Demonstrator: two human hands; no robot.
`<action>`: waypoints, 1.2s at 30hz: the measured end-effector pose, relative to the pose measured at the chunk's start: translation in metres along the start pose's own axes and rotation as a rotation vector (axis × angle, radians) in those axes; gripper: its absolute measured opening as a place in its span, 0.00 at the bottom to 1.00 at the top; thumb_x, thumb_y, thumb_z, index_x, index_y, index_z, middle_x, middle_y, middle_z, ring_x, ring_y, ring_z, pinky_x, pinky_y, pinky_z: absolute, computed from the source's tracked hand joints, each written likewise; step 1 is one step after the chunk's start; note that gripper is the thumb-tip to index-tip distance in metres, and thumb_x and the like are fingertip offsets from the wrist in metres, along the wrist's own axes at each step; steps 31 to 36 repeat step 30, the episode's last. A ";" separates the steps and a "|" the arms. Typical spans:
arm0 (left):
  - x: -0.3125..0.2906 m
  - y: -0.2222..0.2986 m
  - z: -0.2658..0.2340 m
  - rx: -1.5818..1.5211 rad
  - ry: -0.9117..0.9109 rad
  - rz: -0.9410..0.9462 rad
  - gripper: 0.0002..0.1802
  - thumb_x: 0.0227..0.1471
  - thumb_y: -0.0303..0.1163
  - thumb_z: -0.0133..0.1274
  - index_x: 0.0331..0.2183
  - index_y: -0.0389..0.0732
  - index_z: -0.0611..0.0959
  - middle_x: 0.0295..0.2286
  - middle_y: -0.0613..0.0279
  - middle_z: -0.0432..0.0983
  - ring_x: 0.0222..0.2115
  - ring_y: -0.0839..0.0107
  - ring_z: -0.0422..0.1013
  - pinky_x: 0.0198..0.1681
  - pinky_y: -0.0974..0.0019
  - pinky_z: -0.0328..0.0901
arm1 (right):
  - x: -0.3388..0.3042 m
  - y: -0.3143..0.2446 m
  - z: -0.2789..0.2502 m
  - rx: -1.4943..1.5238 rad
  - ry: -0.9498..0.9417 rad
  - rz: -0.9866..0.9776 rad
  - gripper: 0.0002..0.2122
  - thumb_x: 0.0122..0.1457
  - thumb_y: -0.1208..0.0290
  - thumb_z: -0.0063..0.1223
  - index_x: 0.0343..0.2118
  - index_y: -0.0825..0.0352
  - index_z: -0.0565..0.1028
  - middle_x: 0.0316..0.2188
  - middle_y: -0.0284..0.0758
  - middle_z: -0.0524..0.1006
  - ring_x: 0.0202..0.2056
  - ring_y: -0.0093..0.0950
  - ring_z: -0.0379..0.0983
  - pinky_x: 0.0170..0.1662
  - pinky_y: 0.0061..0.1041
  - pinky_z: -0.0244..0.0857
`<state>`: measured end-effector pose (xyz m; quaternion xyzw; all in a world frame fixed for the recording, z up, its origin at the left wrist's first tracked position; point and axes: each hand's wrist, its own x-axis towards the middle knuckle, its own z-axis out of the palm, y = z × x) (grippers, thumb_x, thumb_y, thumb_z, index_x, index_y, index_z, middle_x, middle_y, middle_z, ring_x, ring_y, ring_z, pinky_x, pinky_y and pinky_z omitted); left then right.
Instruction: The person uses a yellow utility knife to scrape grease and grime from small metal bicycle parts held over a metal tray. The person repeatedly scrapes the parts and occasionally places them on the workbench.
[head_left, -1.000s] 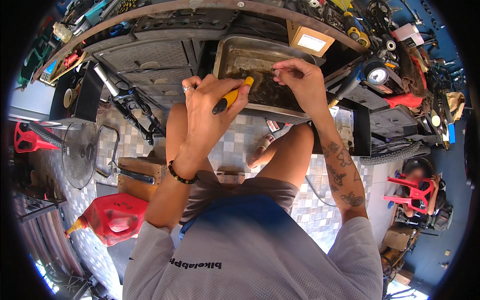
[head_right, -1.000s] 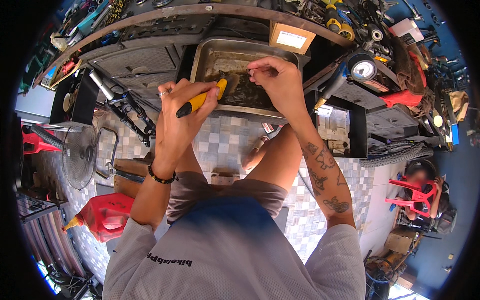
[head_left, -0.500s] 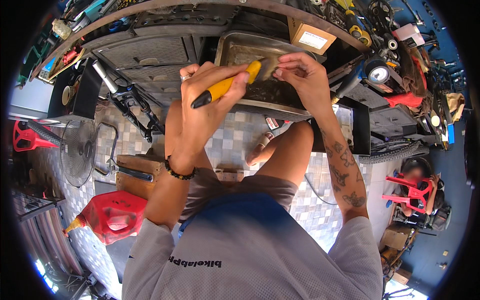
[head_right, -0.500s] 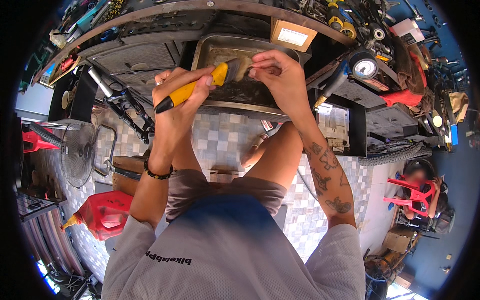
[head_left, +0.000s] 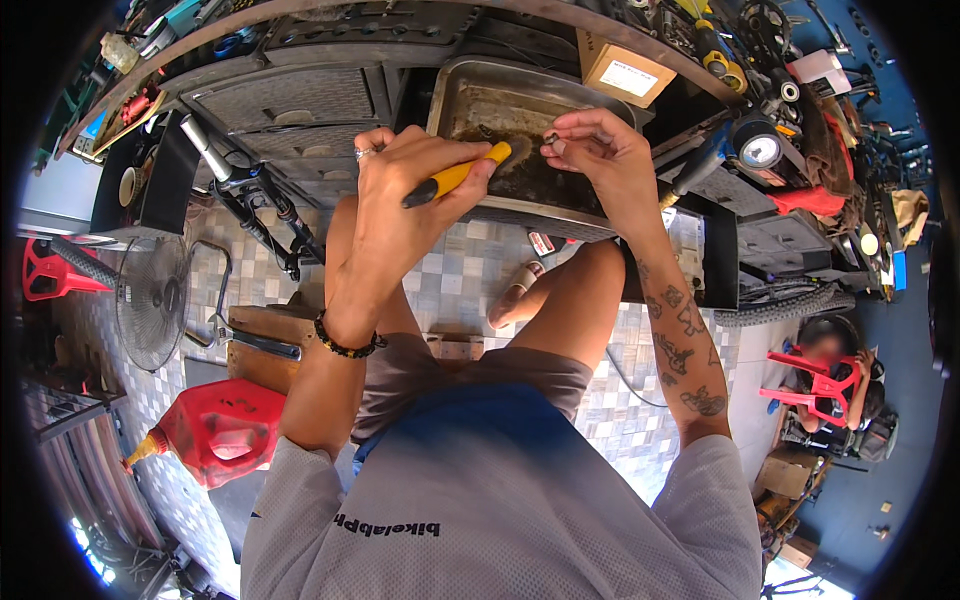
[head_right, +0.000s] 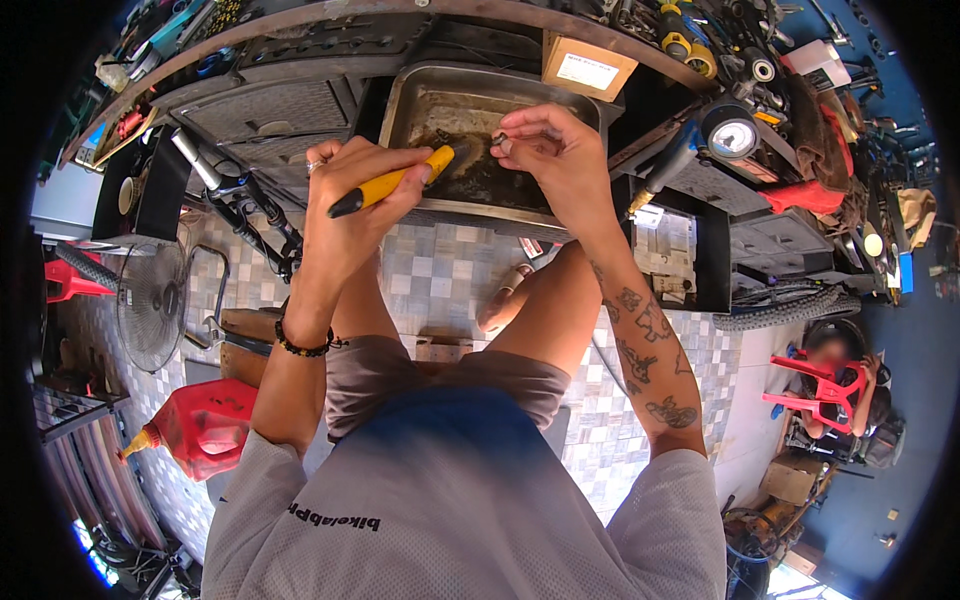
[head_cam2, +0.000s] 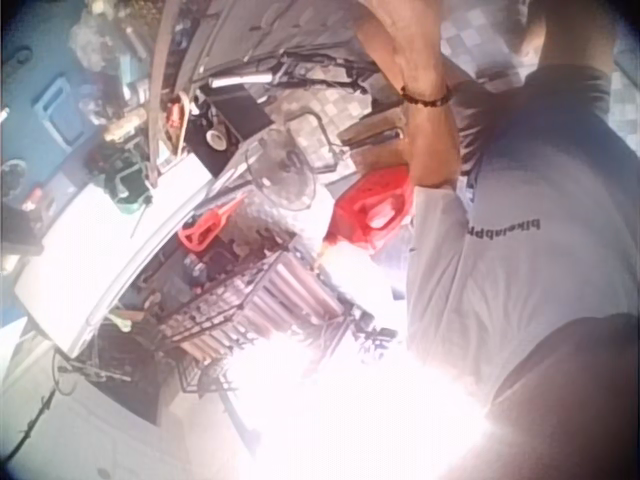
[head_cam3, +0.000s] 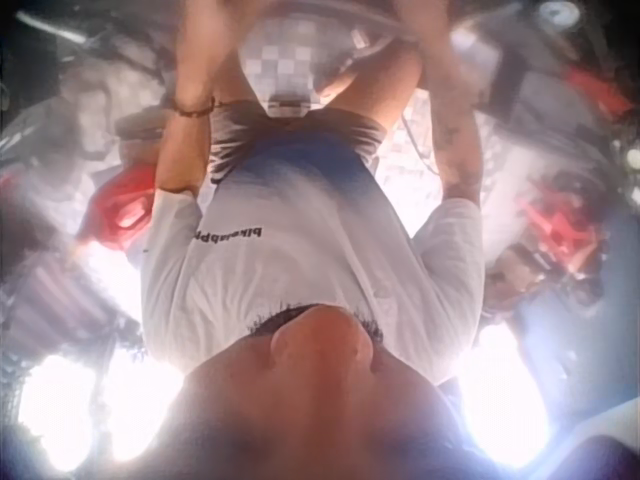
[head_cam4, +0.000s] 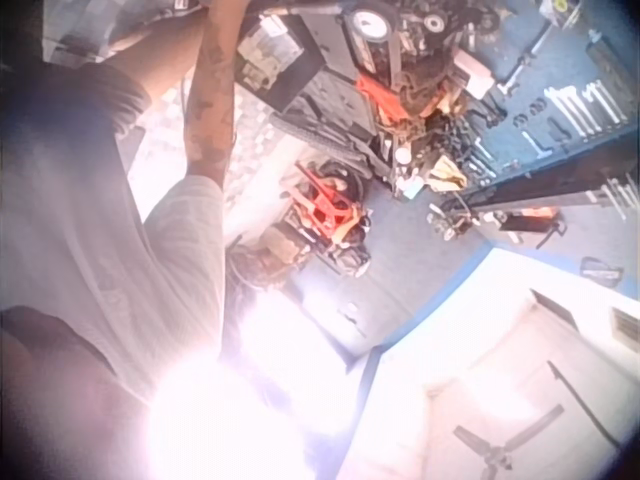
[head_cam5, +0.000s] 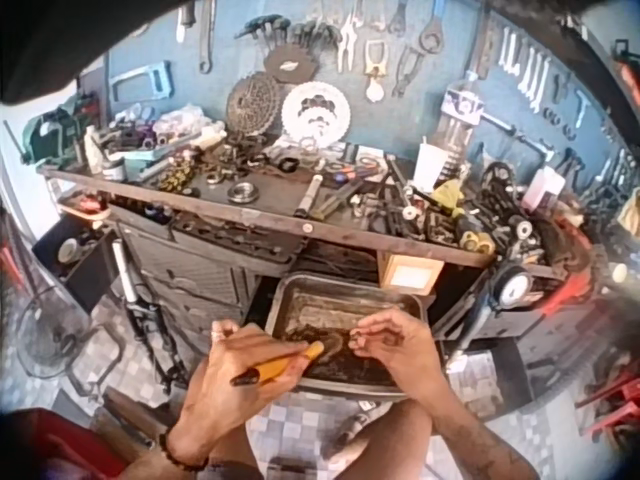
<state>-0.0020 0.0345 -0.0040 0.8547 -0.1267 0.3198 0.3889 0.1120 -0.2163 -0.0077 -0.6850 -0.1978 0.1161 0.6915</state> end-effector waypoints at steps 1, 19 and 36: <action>-0.001 -0.001 -0.001 0.014 -0.022 0.009 0.11 0.57 0.25 0.74 0.44 0.37 0.97 0.33 0.56 0.92 0.32 0.66 0.81 0.43 0.64 0.72 | 0.000 0.000 -0.001 0.003 0.004 0.016 0.10 0.70 0.87 0.62 0.52 0.74 0.83 0.46 0.42 0.86 0.49 0.32 0.89 0.55 0.31 0.86; 0.004 0.012 0.002 -0.446 0.011 -0.249 0.13 0.65 0.28 0.69 0.50 0.37 0.95 0.38 0.58 0.91 0.36 0.75 0.82 0.41 0.71 0.72 | -0.002 -0.005 0.009 -0.185 0.009 -0.055 0.17 0.65 0.91 0.65 0.55 0.74 0.80 0.48 0.43 0.86 0.48 0.28 0.87 0.54 0.27 0.84; -0.002 -0.003 -0.005 -0.059 -0.058 -0.124 0.12 0.69 0.33 0.67 0.51 0.43 0.96 0.36 0.61 0.92 0.37 0.63 0.86 0.50 0.66 0.76 | -0.002 0.004 -0.003 -0.036 0.017 0.025 0.19 0.66 0.91 0.65 0.57 0.69 0.79 0.47 0.41 0.86 0.52 0.29 0.86 0.55 0.27 0.85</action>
